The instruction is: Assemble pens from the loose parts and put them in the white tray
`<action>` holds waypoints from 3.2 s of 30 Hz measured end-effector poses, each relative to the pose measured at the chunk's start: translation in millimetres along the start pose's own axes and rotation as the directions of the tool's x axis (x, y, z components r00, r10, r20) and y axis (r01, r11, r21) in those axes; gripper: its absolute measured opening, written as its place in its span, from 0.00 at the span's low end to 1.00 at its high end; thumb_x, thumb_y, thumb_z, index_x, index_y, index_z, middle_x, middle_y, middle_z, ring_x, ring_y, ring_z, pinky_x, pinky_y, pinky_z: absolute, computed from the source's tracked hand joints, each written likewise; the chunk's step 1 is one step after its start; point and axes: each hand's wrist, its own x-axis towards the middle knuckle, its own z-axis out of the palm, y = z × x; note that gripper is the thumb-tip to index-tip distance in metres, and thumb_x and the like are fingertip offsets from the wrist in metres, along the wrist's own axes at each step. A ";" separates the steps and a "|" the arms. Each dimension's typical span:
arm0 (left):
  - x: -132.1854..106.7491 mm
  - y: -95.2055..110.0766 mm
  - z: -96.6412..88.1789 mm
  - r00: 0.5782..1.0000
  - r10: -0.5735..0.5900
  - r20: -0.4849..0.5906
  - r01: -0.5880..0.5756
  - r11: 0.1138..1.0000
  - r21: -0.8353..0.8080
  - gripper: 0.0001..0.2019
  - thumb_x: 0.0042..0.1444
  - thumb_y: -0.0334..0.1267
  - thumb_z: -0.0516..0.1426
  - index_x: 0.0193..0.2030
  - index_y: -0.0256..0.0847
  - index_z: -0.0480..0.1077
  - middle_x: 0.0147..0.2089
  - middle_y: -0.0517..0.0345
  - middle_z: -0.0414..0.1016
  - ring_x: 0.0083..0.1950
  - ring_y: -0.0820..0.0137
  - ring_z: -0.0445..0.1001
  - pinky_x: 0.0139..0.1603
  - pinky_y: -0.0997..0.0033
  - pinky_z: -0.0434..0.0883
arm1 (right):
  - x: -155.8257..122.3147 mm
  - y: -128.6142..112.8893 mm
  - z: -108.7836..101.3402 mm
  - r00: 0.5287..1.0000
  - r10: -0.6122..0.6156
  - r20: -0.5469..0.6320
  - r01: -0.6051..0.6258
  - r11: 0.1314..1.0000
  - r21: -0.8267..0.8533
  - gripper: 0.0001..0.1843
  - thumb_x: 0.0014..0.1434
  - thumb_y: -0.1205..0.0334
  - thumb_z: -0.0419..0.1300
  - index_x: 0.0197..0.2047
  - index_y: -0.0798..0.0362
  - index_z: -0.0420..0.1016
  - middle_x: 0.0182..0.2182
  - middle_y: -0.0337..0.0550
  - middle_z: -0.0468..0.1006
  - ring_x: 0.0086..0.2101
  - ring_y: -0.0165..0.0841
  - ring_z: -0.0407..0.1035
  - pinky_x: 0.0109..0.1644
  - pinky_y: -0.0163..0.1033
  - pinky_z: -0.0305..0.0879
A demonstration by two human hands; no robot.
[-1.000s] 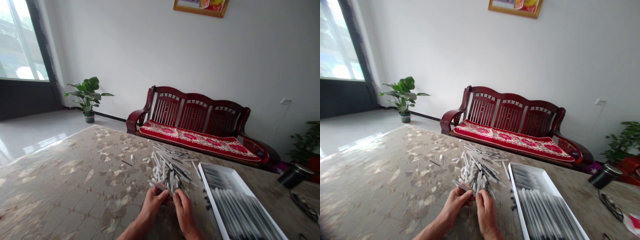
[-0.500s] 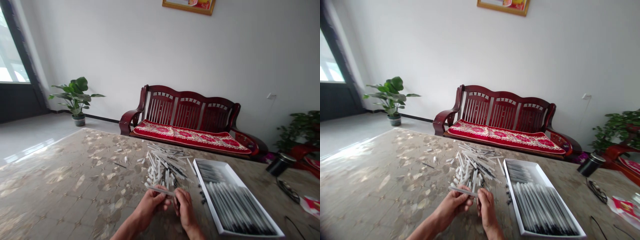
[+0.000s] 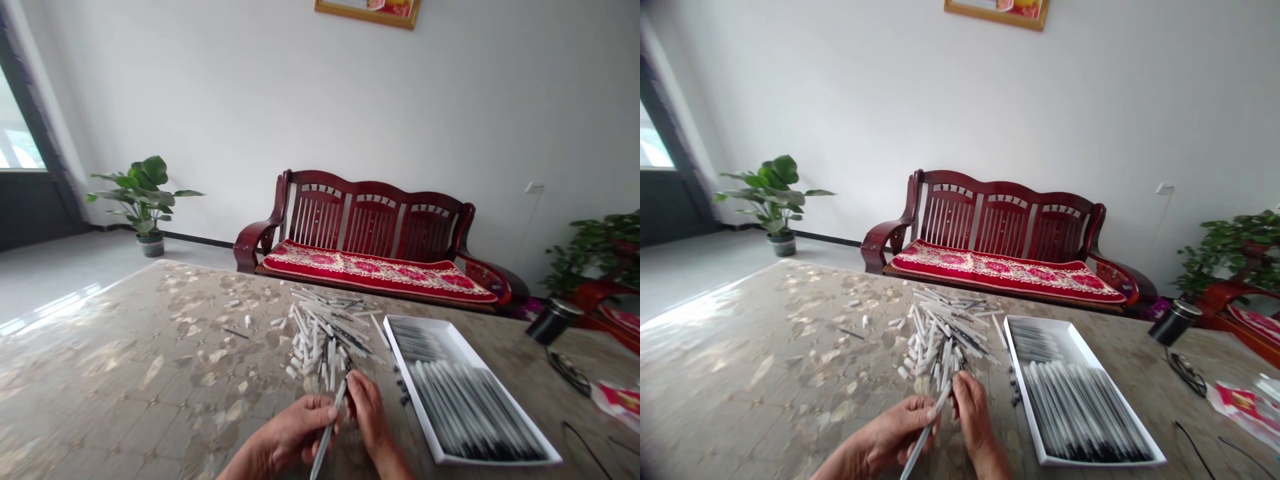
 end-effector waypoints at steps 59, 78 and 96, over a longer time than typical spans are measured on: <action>10.8 12.5 -4.2 0.677 0.482 -0.556 -0.509 0.853 0.119 0.18 0.36 0.47 0.71 0.31 0.38 0.77 0.30 0.56 0.80 0.30 0.69 0.76 0.28 0.75 0.70 | 3.9 9.4 6.4 0.842 -0.539 -0.010 0.480 0.759 -0.440 0.11 0.66 0.61 0.52 0.47 0.48 0.74 0.39 0.46 0.79 0.41 0.36 0.75 0.47 0.39 0.73; 7.7 13.3 -9.0 0.669 0.645 -0.370 -0.548 0.764 0.340 0.19 0.42 0.52 0.68 0.30 0.36 0.76 0.25 0.56 0.75 0.27 0.70 0.72 0.26 0.75 0.70 | 0.5 -14.8 6.7 0.997 0.051 0.065 -0.054 0.997 0.055 0.11 0.53 0.59 0.63 0.39 0.54 0.80 0.35 0.46 0.83 0.37 0.40 0.75 0.42 0.39 0.70; 21.6 4.1 -17.3 0.809 0.483 -0.335 -0.400 0.870 0.288 0.24 0.32 0.51 0.72 0.35 0.39 0.76 0.29 0.56 0.79 0.28 0.68 0.74 0.26 0.72 0.71 | 3.3 -66.0 -31.6 0.965 0.122 0.233 0.029 0.830 -0.557 0.06 0.52 0.67 0.60 0.31 0.50 0.79 0.30 0.37 0.80 0.33 0.31 0.72 0.35 0.31 0.57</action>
